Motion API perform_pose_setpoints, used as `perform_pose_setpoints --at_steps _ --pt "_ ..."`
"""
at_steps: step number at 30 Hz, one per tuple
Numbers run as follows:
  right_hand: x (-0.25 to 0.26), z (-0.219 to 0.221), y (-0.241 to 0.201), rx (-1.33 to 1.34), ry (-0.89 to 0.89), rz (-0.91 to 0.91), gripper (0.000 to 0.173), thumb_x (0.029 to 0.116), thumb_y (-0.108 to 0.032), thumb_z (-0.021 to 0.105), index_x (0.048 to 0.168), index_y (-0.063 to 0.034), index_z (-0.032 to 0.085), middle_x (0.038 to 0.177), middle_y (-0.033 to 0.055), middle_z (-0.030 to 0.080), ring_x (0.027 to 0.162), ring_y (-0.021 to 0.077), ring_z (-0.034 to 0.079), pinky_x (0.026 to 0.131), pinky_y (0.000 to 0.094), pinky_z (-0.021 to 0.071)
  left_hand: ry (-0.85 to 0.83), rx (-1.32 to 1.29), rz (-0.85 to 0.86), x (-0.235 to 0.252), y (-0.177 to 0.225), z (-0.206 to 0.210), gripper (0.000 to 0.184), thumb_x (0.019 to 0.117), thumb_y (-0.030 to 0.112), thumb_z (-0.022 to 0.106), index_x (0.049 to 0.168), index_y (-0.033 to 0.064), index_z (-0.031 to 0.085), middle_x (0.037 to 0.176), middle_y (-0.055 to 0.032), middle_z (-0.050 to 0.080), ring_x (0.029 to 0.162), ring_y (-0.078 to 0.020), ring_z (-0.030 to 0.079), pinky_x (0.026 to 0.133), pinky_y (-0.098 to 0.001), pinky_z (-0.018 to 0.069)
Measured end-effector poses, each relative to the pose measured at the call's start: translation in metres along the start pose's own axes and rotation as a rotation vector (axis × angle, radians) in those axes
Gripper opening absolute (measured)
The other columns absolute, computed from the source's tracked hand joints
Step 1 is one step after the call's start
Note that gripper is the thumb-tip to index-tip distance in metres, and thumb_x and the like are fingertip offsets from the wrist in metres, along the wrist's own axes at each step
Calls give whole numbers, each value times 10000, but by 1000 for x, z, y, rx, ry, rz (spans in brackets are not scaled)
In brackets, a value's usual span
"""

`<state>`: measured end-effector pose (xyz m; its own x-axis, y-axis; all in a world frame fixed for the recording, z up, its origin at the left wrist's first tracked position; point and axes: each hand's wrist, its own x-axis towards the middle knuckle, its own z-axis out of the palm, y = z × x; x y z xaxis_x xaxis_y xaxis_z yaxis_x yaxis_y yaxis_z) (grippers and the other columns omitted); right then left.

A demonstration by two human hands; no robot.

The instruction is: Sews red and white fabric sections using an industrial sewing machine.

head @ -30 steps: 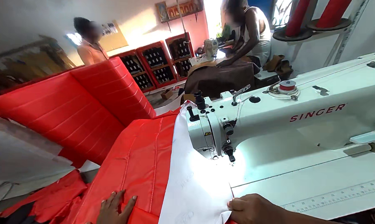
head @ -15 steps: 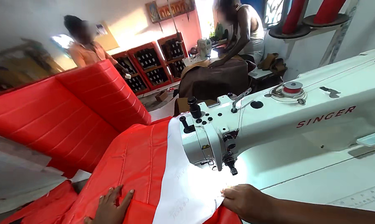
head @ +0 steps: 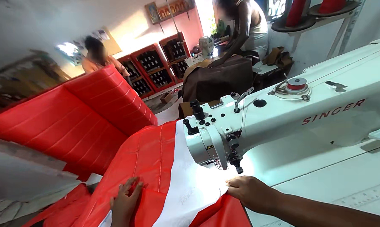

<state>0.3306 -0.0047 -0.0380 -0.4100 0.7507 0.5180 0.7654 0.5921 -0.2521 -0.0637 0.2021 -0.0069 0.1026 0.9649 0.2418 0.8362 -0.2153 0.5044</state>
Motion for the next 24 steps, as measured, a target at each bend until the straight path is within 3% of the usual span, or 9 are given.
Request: perform_pose_setpoints --at_steps 2,4,7,9,11,13,15,19,24 --pt "0 -2 -1 25 -18 11 163 940 24 560 992 -52 695 949 124 707 938 269 723 772 398 608 40 -364 64 -15 16 -12 539 1054 344 402 1334 -78 585 1383 -196 606 1312 -206 551 1121 -390 411" --pt "1 -4 0 31 -32 18 175 946 25 555 1014 -48 699 967 130 709 949 275 721 786 405 605 84 -587 174 -42 45 -29 494 1070 294 367 1229 -115 595 1237 -122 679 1180 -110 632 1054 -303 489" --pt "2 -7 -2 38 -46 26 178 948 30 550 1023 -33 699 978 141 707 943 283 718 786 414 599 136 -670 311 -115 107 -47 329 1098 238 401 1003 117 692 923 166 721 892 30 679 858 -224 565" --pt "2 -8 -4 36 -47 33 179 939 36 556 1018 -25 704 983 145 710 943 288 720 787 424 601 154 -562 377 -166 134 -40 331 1104 275 428 944 184 704 859 221 673 814 114 616 766 -127 520" --pt "2 -8 -4 30 -66 49 193 951 32 540 1030 -33 704 1009 140 709 974 285 715 821 428 594 137 -305 398 -203 153 -24 343 1057 232 511 925 15 741 841 -19 714 804 -68 662 775 -262 550" --pt "1 -8 -5 29 -69 60 212 962 25 528 1051 -43 708 1037 136 713 1007 284 712 852 431 587 80 -36 334 -218 164 -5 333 984 272 602 1065 -16 749 991 -185 739 916 -342 698 820 -544 526" --pt "-1 -10 -6 44 -84 78 223 972 24 519 1078 -35 706 1073 152 711 1052 300 703 888 451 576 56 89 228 -217 163 8 446 924 347 679 1200 -1 712 1157 -260 687 1042 -498 640 836 -691 457" --pt "-3 -17 -11 48 -165 116 246 993 13 506 1173 -12 673 1239 192 667 1170 348 655 986 481 533 20 118 165 -206 150 18 365 925 330 694 1150 48 754 1222 -215 696 1149 -535 594 884 -749 398" --pt "-15 -31 -28 38 -208 99 367 979 -37 586 1340 -90 628 1504 197 511 1341 405 533 1077 583 439 397 124 536 -210 148 15 177 928 211 661 911 128 816 1101 -183 733 1093 -428 647 900 -634 420"
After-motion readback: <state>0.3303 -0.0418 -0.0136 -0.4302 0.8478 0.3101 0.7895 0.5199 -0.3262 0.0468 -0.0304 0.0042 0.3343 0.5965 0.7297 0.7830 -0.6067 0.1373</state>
